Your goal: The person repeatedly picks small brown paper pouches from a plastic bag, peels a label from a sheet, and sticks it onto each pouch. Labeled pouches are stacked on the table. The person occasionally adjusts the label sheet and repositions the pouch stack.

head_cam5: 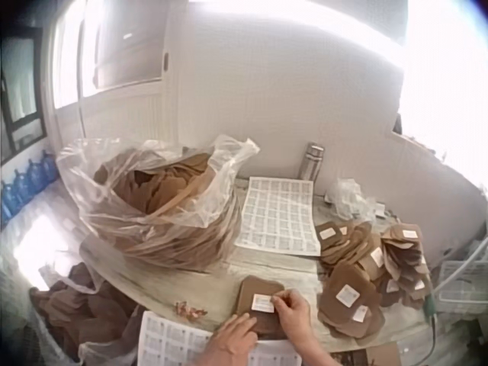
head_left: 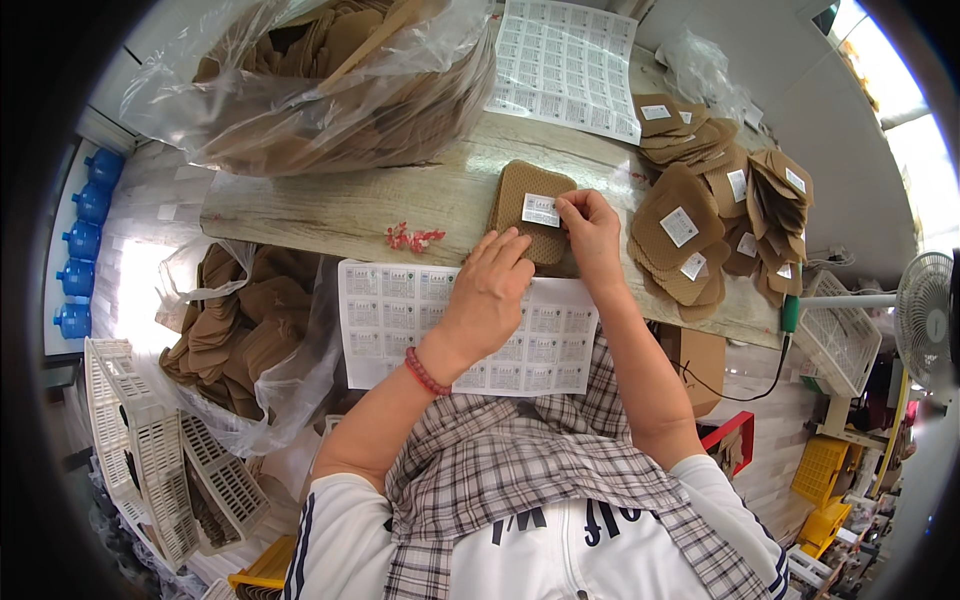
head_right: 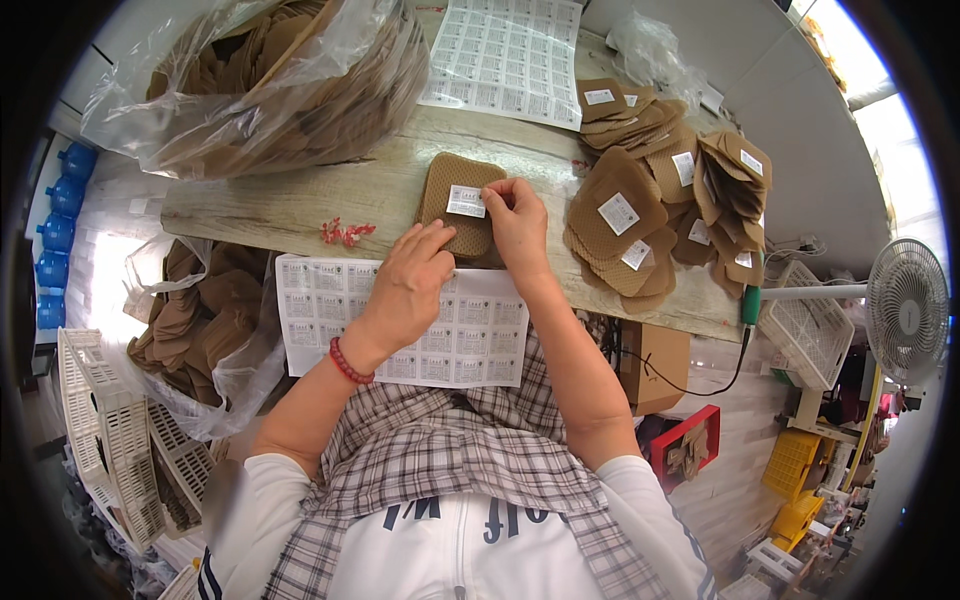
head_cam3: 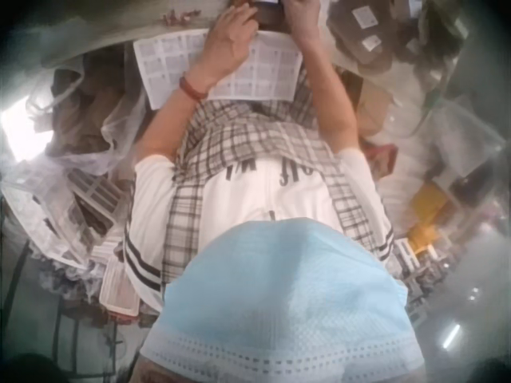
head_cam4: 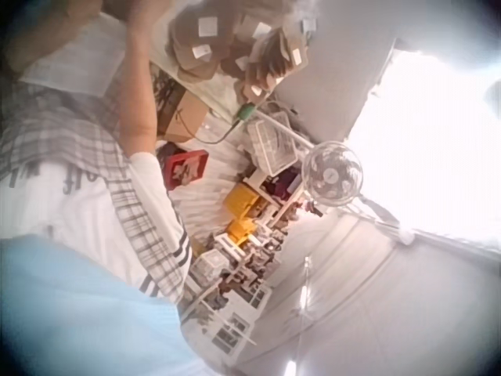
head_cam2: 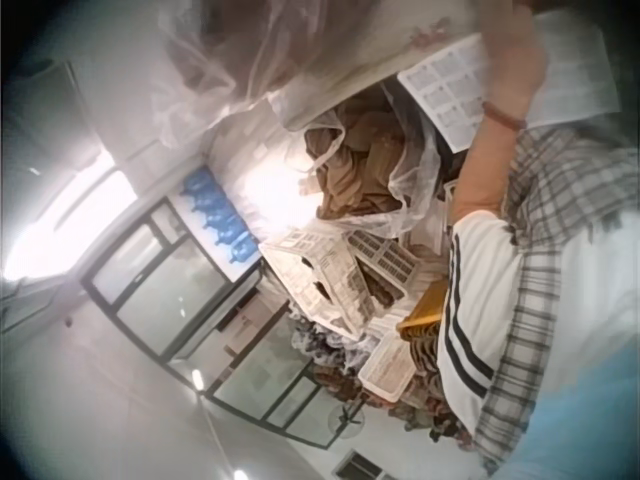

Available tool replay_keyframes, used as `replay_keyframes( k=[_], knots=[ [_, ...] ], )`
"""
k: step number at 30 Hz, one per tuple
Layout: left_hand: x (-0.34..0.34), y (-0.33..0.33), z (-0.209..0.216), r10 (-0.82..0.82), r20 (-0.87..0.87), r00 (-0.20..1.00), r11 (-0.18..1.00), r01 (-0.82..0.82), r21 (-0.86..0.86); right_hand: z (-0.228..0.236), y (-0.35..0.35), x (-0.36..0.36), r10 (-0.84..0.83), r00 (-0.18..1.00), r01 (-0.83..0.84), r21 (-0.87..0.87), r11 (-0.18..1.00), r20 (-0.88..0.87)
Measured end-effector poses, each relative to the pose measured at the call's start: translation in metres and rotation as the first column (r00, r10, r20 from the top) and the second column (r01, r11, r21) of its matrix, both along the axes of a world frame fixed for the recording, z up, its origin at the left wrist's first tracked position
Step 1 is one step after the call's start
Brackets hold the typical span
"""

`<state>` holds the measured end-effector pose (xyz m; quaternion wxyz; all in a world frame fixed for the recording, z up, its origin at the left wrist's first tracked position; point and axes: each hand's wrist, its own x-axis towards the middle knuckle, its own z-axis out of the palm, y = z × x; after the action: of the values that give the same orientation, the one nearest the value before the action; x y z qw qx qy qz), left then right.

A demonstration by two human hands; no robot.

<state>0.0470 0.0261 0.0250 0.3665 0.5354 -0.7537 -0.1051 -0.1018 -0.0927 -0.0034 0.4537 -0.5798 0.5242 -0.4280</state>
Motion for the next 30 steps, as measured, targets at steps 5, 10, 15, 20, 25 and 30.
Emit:
replay_keyframes(
  k=[5, 10, 15, 20, 25, 30],
  knots=[
    [0.0, -0.001, 0.0, 0.002, 0.008, 1.0, 1.0, -0.002, 0.006, 0.0, 0.0, 0.001, -0.001, 1.0, 0.001, -0.017, 1.0, -0.027],
    [-0.001, 0.0, 0.006, 0.021, 0.002, 1.0, 1.0, -0.022, 0.009, 0.004, 0.005, 0.004, -0.026, 0.993, 0.014, -0.114, 0.993, -0.111],
    [0.001, -0.004, 0.01, -0.016, 0.102, 0.995, 0.999, 0.013, 0.033, 0.004, 0.009, 0.009, -0.08, 0.98, 0.049, -0.168, 0.985, -0.184],
    [-0.001, -0.005, 0.007, 0.007, 0.138, 0.99, 0.999, -0.013, 0.047, 0.009, 0.014, 0.012, -0.104, 0.958, 0.04, -0.234, 0.972, -0.268],
    [-0.003, -0.004, 0.007, 0.029, 0.177, 0.984, 0.998, -0.038, 0.05, 0.012, 0.018, 0.014, -0.162, 0.865, -0.02, -0.355, 0.935, -0.475],
    [-0.001, -0.005, 0.006, 0.025, 0.16, 0.987, 0.998, -0.034, 0.048, 0.023, 0.016, 0.012, -0.196, 0.798, 0.034, -0.283, 0.959, -0.57]
  ],
)
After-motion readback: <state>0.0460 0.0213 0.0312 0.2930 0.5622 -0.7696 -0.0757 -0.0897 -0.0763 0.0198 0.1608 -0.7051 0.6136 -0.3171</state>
